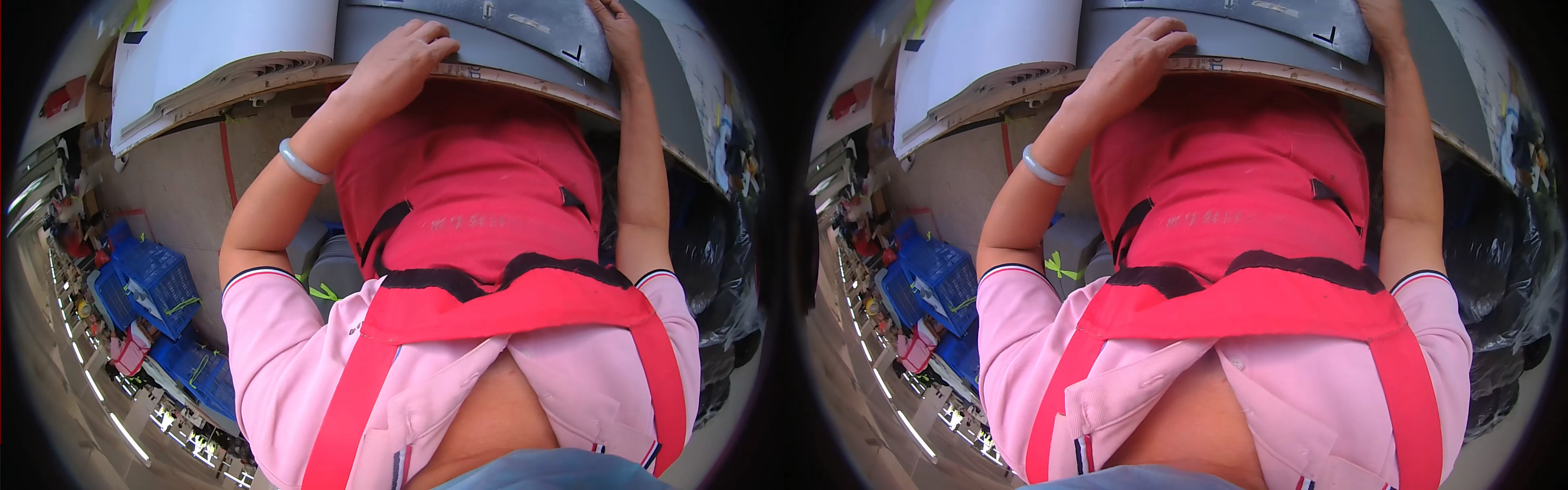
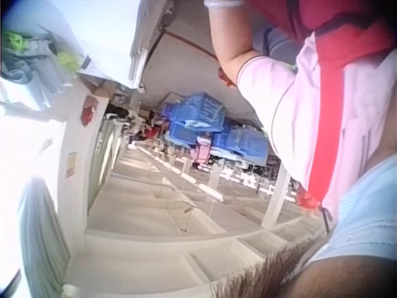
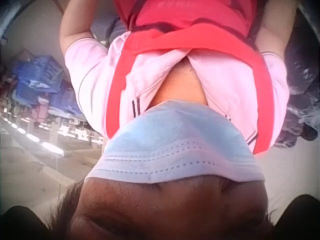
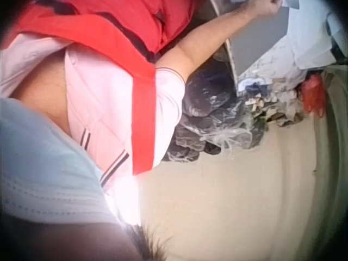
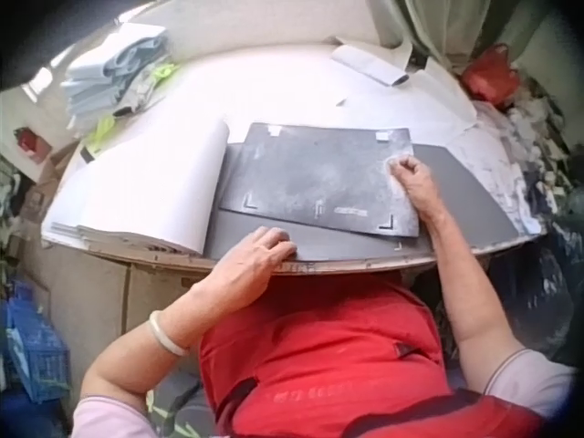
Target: Manually aligning and pressing together layers of shoe components at a factory workbench.
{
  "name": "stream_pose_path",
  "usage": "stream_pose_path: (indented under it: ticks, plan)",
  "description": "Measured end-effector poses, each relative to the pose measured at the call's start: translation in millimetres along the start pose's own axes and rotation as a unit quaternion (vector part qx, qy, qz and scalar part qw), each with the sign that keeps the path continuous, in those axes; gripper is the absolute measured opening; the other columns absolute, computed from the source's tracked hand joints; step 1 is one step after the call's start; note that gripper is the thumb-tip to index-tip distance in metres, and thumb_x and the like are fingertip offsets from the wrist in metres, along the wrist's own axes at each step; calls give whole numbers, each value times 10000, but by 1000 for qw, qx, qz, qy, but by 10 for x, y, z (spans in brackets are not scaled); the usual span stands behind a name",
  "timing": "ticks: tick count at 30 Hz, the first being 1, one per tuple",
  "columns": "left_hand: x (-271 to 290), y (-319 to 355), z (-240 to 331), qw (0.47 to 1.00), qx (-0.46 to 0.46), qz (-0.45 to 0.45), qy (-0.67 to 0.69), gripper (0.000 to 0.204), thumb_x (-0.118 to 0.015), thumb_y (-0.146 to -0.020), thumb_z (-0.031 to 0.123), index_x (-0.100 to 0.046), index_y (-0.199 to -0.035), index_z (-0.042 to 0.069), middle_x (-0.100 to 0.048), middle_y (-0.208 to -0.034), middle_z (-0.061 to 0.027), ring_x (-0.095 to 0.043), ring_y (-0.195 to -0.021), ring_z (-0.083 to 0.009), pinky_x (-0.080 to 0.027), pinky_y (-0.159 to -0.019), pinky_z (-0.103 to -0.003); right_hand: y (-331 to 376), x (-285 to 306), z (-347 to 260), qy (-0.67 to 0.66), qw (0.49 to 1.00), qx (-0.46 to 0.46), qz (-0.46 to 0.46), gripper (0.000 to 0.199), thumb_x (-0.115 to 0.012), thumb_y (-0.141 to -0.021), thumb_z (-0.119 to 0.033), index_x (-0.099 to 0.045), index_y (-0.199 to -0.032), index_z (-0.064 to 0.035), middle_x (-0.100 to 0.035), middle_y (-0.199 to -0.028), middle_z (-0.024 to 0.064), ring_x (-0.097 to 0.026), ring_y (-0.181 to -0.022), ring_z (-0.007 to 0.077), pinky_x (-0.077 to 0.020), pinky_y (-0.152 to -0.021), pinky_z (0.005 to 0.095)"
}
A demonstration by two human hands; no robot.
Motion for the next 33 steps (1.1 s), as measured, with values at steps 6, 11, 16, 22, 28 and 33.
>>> stream_pose_path:
  ticks: [6, 11, 16, 22, 28, 33]
  plan:
    - [-86, -258, 188, 999, 3, 24, -26, 344, -600, -830, -5, -672, -1157, 73, -629, -1168, -87, -591, -1111, -282, -490, -978, -379, -94, 136, 125, -168, 985, -9, -31, 110, -664, -985, -194, -675, -1015, -89, -642, -859, -49, -570, -736, 41, -478, -666, 210]
    - [-583, -1037, 836, 995, -91, 16, 34, 342, -580, -820, 21, -696, -1134, 95, -641, -1136, -68, -597, -1074, -270, -500, -938, -379, -43, 511, -100, -334, 942, -22, 8, 184, -686, -969, -246, -669, -1076, -97, -698, -943, -6, -655, -806, 88, -543, -734, 242]
    - [-1081, -1773, 1411, 989, -129, 11, 75, 225, -633, -805, 91, -689, -1023, 92, -677, -989, -130, -654, -956, -324, -528, -862, -429, 289, 742, -549, -390, 921, -3, 23, 256, -676, -970, -271, -654, -1155, -95, -713, -993, 34, -691, -851, 143, -577, -806, 292]
    - [-313, -1415, 1013, 897, -141, 256, 331, 143, -645, -868, 142, -695, -943, 31, -686, -872, -164, -660, -808, -310, -513, -729, -419, 828, 469, -696, -390, 921, 21, -13, 154, -725, -944, -205, -704, -1053, -99, -690, -956, -35, -614, -870, 47, -491, -784, 201]
    - [-238, -1710, 790, 868, -39, 256, 423, 165, -637, -895, 163, -703, -912, 13, -676, -797, -123, -643, -745, -258, -519, -683, -387, 792, 556, -339, -380, 924, -1, 45, 152, -703, -957, -162, -688, -1089, -88, -685, -988, -32, -615, -873, 49, -505, -802, 209]
    - [-267, -2022, 44, 856, 113, 309, 399, 201, -630, -917, 180, -710, -887, -3, -667, -735, -88, -628, -693, -214, -523, -644, -361, 854, 891, 296, -342, 932, -77, 86, 225, -664, -988, -237, -634, -1142, -77, -676, -1085, 15, -642, -995, 124, -514, -898, 278]
Point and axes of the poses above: each hand's wrist, its own y-axis away from the middle knuckle, its own x-axis out of the back of the hand, z = x × y, the point moved 8 cm from there along -y, towards the middle knuckle
